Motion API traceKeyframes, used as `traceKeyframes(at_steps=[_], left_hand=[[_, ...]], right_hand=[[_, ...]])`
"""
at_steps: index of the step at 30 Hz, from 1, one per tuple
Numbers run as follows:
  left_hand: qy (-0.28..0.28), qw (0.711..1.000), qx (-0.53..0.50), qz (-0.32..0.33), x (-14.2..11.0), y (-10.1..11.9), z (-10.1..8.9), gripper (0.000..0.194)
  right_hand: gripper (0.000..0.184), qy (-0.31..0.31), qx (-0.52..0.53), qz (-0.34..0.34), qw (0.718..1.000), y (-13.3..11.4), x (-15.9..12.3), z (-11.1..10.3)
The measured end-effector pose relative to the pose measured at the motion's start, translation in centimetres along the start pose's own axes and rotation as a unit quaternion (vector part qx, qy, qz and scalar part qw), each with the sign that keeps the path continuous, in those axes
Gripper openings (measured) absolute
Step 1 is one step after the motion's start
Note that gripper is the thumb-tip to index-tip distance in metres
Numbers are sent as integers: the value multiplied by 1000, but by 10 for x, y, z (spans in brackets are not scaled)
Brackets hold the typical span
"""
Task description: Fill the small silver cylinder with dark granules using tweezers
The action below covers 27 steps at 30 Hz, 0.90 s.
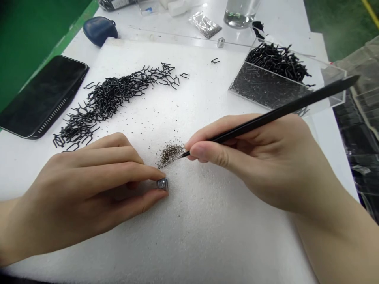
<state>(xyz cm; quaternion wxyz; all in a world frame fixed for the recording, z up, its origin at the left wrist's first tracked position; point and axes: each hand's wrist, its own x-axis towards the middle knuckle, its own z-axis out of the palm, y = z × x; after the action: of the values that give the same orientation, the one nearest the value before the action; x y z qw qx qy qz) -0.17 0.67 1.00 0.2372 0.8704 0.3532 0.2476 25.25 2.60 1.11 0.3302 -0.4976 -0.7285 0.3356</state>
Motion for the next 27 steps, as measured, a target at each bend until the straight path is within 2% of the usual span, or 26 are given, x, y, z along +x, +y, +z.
traceKeyframes(at_steps=[6,8,13,27], left_hand=[[-4,1000,-9,8,1,-2,0,8],[-4,1000,-13,9,1,-2,1,8],[-6,1000,-6,10,-1,0,1,10],[1,1000,8,18,1,0,4,11]], right_hand=[[15,-98,49,-18,994,-5,-6,5],[15,-113,60,-25,991,-5,-7,7],[19,-114,56,-56,990,-3,-9,8],[18,-117,51,-47,991,-4,-7,7]])
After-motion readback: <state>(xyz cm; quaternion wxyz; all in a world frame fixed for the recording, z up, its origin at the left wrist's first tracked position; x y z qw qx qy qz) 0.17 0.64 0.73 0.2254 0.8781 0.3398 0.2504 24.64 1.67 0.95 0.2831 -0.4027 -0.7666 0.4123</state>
